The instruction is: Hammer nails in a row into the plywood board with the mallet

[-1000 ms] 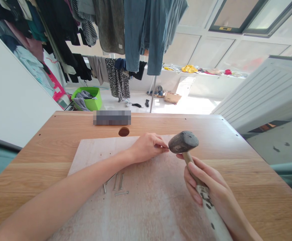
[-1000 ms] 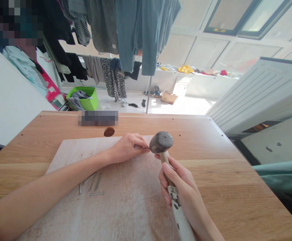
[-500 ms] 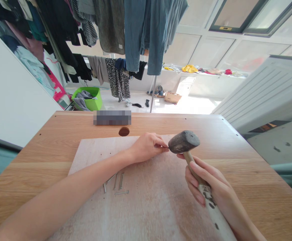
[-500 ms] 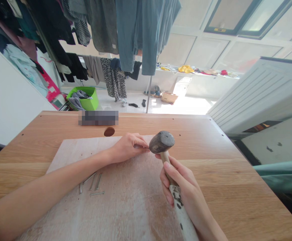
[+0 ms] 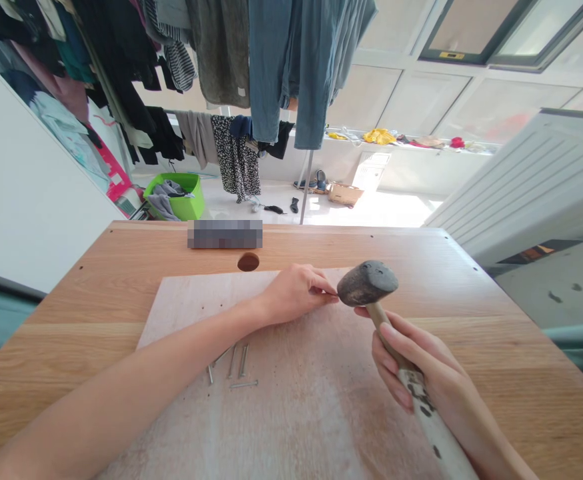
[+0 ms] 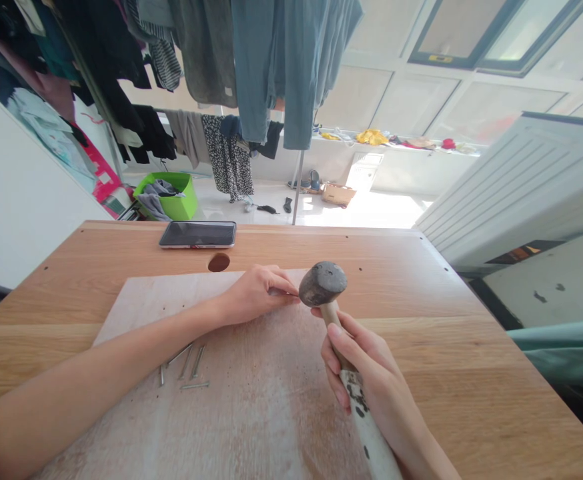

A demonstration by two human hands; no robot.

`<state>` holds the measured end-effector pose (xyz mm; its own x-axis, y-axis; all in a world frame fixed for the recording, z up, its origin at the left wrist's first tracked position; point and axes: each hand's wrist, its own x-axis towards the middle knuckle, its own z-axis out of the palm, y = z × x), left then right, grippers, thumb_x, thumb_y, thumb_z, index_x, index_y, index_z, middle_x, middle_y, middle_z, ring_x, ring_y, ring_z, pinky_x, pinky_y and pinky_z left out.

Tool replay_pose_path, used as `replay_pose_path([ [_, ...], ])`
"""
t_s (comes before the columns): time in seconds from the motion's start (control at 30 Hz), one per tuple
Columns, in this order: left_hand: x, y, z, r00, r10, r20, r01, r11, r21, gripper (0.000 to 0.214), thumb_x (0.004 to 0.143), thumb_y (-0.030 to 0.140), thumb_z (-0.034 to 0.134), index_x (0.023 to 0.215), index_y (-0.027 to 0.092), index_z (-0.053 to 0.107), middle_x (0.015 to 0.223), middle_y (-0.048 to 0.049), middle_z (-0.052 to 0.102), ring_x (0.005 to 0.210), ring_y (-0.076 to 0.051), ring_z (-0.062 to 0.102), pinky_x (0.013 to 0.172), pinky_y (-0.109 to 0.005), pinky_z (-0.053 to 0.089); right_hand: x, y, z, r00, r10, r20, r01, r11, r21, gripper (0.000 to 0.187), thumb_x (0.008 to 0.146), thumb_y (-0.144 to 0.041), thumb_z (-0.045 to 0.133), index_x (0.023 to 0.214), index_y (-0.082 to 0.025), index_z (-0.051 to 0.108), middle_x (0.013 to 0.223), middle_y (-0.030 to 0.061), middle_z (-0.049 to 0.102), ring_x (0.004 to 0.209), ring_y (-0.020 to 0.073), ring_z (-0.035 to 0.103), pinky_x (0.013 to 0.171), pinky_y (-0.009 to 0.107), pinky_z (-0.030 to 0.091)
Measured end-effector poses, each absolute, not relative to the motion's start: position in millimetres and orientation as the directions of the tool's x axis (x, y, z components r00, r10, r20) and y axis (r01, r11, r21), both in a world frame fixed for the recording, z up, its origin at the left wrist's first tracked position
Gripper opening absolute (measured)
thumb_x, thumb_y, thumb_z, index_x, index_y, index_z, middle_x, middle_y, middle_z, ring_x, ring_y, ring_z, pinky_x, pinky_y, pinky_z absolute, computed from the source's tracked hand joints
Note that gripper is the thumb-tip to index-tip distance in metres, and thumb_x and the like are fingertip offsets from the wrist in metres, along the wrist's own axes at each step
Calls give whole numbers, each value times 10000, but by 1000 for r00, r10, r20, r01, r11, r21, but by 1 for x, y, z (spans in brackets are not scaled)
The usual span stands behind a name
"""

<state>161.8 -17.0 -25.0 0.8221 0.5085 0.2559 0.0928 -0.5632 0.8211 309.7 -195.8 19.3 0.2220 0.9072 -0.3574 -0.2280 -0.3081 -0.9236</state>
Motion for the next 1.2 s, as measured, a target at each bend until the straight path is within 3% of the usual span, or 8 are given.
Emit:
replay_pose_path([
  [0.23, 162, -17, -26, 816, 516, 259, 110, -580, 807, 82, 873, 208, 762, 891, 180, 837, 852, -45, 770, 809, -154, 677, 746, -254, 514, 306, -198, 23, 249, 910, -333, -268, -266, -926, 461, 951, -484, 640, 1290, -173, 606, 625, -67, 454, 389, 40, 385, 390, 167, 273],
  [0.5, 162, -17, -28, 820, 503, 273, 77, -569, 819, 137, 899, 191, 715, 938, 226, 842, 837, -25, 765, 812, -143, 682, 748, -230, 518, 301, -198, 23, 243, 901, -360, -220, -310, -925, 552, 926, -510, 647, 1345, -155, 589, 623, -61, 456, 387, 61, 377, 357, 190, 284],
  [1.07, 161, -17, -25, 819, 509, 264, 104, -585, 805, 93, 882, 199, 743, 894, 190, 836, 854, -44, 778, 809, -160, 693, 747, -261, 528, 300, -198, 24, 289, 898, -332, -118, -311, -943, 518, 928, -542, 648, 1286, -170, 602, 644, -59, 457, 407, 70, 385, 394, 213, 255],
  [1.2, 161, -18, -24, 819, 515, 251, 122, -585, 802, 91, 883, 216, 748, 879, 184, 834, 855, -49, 783, 818, -162, 693, 771, -272, 529, 299, -199, 26, 296, 898, -326, -178, -283, -942, 515, 932, -512, 651, 1312, -169, 597, 641, -59, 453, 409, 63, 385, 388, 203, 267],
])
